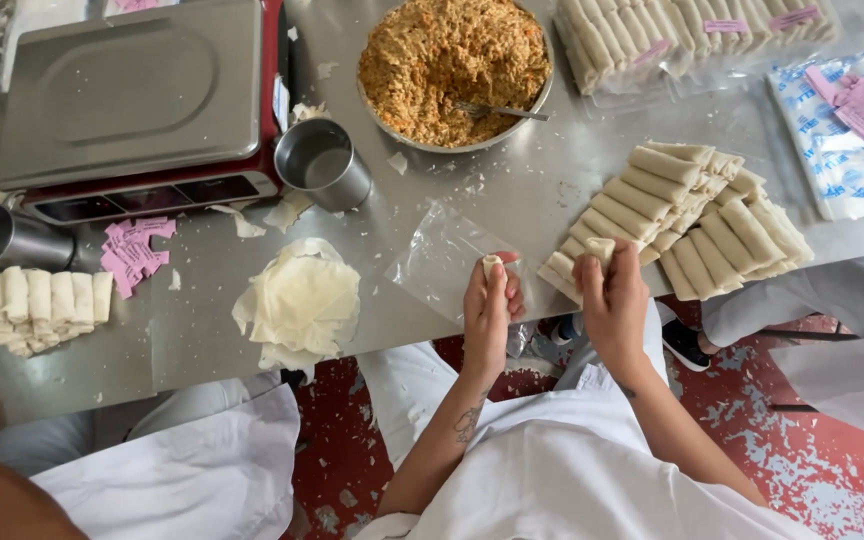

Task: Workers are rolling spring rolls and packing them into plastic sleeves at a production table.

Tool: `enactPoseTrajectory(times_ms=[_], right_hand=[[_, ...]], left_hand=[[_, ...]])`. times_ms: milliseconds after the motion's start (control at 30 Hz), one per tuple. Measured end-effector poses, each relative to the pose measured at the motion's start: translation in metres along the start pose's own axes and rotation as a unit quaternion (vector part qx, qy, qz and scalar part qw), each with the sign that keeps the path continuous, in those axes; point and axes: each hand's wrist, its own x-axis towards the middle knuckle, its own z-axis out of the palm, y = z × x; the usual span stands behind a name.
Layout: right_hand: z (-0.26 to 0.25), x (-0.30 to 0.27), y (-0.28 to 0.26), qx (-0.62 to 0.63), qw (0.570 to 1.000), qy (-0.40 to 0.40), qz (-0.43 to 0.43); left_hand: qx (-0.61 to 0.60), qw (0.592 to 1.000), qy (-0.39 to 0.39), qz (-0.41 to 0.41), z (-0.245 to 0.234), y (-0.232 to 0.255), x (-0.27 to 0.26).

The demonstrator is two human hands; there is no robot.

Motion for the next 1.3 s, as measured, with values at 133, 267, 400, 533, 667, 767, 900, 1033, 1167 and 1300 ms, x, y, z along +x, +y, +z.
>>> enactPoseTrajectory(times_ms=[133, 267, 400, 533, 667, 767, 900, 1033, 1167, 1300], right_hand=[[0.017, 0.004, -0.010, 0.128, 0.989, -0.078, 0.018], [0.019, 0.012, -0.039, 0.062, 0.982, -0.177, 0.025], [0.033, 0.010, -0.045, 0.133, 0.983, -0.126, -0.008], [0.046, -0.003, -0.067, 0.173, 0.973, -0.114, -0.106], [0.050, -0.007, -0.055, 0.114, 0.964, -0.163, -0.177], [0.022, 0.054, -0.029, -0.061, 0.963, -0.179, -0.194], [-0.039, 0.142, 0.016, -0.596, 0.789, -0.092, -0.115], [-0.040, 0.161, 0.032, -0.677, 0.703, -0.116, -0.185], [-0.050, 0.142, 0.026, -0.510, 0.832, -0.084, -0.201], [-0.046, 0.123, 0.007, -0.163, 0.956, 0.065, -0.235]], left_hand=[[-0.010, 1.000, 0.019, 0.009, 0.007, 0.008, -0.005], [0.009, 0.998, 0.038, 0.046, 0.009, 0.015, -0.009], [0.014, 0.990, 0.092, 0.106, 0.006, 0.009, -0.005], [-0.028, 0.982, 0.137, 0.129, 0.020, 0.023, -0.011], [-0.041, 0.984, 0.148, 0.087, 0.019, 0.014, -0.014], [-0.055, 0.985, 0.150, 0.070, 0.010, 0.001, -0.005], [-0.098, 0.978, 0.176, 0.050, 0.009, 0.008, -0.006], [-0.113, 0.973, 0.192, 0.053, 0.010, 0.009, -0.002], [-0.139, 0.967, 0.194, 0.085, 0.010, 0.013, -0.006], [-0.141, 0.965, 0.204, 0.086, 0.007, 0.020, -0.005]])
